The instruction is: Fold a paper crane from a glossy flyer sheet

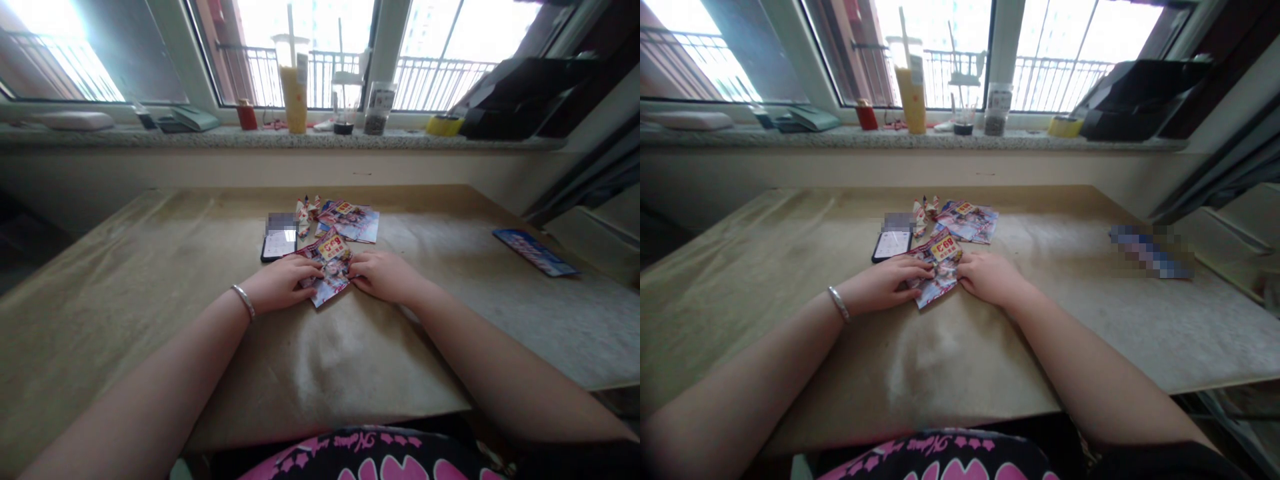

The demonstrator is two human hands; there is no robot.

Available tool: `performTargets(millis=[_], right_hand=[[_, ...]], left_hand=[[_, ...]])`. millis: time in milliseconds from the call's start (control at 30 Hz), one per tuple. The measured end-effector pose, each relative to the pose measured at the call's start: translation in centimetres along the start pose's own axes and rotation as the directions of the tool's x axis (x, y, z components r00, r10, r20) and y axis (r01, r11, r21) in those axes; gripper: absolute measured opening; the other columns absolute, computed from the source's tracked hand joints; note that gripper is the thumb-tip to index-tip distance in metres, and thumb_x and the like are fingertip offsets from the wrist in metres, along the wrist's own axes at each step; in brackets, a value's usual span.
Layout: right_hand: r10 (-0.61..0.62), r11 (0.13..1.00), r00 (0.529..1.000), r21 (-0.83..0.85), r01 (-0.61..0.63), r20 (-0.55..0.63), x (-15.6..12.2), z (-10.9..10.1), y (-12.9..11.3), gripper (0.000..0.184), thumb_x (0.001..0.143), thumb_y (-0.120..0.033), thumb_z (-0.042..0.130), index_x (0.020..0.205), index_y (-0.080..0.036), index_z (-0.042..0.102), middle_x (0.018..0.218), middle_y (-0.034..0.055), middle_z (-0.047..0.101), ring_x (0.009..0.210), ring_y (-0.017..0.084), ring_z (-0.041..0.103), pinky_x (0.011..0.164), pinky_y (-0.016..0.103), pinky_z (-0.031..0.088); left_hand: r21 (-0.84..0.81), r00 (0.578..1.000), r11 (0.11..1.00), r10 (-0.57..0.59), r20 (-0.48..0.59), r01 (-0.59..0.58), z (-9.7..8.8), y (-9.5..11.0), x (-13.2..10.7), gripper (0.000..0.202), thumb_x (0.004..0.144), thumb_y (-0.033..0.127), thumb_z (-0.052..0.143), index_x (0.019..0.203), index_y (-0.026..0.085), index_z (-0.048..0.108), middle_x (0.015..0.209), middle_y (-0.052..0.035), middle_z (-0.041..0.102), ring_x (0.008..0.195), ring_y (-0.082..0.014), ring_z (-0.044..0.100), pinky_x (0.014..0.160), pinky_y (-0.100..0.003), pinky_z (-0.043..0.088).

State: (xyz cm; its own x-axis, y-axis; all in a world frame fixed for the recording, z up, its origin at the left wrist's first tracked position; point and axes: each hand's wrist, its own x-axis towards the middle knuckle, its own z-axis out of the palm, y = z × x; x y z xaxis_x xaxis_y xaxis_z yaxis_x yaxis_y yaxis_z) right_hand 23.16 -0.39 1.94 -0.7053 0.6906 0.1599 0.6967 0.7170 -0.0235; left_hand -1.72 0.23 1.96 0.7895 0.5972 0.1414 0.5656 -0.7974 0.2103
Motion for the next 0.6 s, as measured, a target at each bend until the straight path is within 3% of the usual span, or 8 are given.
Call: performTargets(millis=[300,600], right_hand=[[-0.026,0.992,1.0,0.125,0.026,-0.007,-0.2,0.0,0.7,0.017,0.084,-0.021,0.053,0.083,-0.02,0.07,0.094,0.0057,0.069,0.084,0.017,0.062,0.074,0.027,0.044],[-0.036,0.991,0.999,0.128,0.04,-0.03,-0.3,0.0,0.7,0.016,0.081,-0.019,0.055,0.086,-0.02,0.071,0.098,0.0053,0.069,0.088,0.019,0.062,0.077,0.03,0.047]], left_hand=[[-0.166,0.986,0.976,-0.125,0.109,0.142,-0.8,-0.5,-0.1,0.038,0.077,0.027,0.062,0.114,0.02,0.058,0.116,-0.0065,0.061,0.107,-0.0204,0.056,0.094,-0.031,0.044],[-0.209,0.987,0.965,-0.157,0.029,0.16,-0.2,-1.5,-0.3,0.038,0.077,0.029,0.061,0.114,0.021,0.056,0.117,-0.0063,0.058,0.106,-0.02,0.055,0.094,-0.031,0.044]])
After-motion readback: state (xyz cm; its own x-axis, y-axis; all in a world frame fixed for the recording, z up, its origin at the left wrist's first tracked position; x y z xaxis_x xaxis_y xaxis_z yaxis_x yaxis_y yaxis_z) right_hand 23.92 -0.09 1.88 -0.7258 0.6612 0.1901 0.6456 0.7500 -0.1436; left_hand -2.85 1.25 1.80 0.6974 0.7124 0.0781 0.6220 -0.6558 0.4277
